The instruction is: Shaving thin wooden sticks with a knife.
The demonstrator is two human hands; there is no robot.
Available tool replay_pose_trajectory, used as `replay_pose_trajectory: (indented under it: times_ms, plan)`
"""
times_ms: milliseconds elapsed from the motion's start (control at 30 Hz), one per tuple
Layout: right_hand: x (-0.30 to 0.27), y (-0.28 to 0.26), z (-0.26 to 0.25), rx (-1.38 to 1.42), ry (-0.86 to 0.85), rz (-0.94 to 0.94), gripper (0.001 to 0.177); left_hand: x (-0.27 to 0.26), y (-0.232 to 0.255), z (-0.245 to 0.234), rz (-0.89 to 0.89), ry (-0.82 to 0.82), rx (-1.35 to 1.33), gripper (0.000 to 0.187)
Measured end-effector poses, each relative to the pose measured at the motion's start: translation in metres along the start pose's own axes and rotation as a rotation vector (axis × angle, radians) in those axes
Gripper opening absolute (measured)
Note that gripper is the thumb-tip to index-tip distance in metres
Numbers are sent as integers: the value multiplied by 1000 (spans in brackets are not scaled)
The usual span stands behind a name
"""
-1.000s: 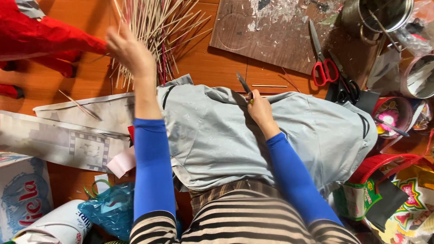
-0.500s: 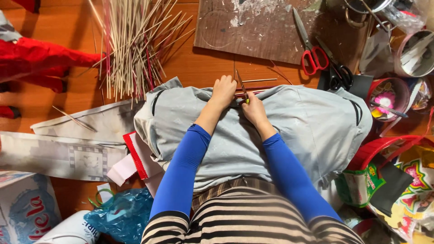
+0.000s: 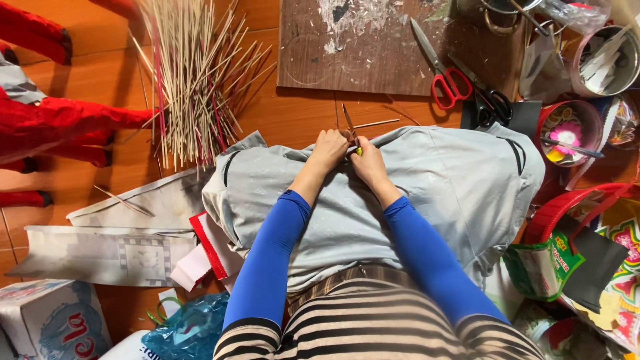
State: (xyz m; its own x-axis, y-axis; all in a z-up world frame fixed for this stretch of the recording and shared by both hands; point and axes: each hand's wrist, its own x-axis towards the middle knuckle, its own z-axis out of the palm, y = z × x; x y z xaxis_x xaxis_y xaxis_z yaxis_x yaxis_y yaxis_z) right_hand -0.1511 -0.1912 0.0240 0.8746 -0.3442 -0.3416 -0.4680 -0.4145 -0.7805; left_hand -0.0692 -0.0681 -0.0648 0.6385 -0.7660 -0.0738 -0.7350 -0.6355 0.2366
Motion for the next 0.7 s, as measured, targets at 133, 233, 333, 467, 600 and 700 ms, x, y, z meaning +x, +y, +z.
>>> replay_pose_trajectory:
  times_ms: [133,233,333,467,600,700]
  plan:
    - [2,5,3,33,18,0,25,-1,-1,6,4,6,111,14]
    - [2,5,4,63,115,-129,34,3,-10,-8,-81,149,89,15]
    - [0,-10,-2,142,167,-166,40,8,-34,-12,-164,190,-23,18]
    - [-2,-16,-5,254,137,-113,37,5,-40,-48,-329,525,-451,22]
    - [-1,-18,-6,290,125,-79,37,7,-55,-39,-469,542,-642,22]
    - [3,-6,0,300,132,-91,35,8,-53,-50,-388,770,-480,24]
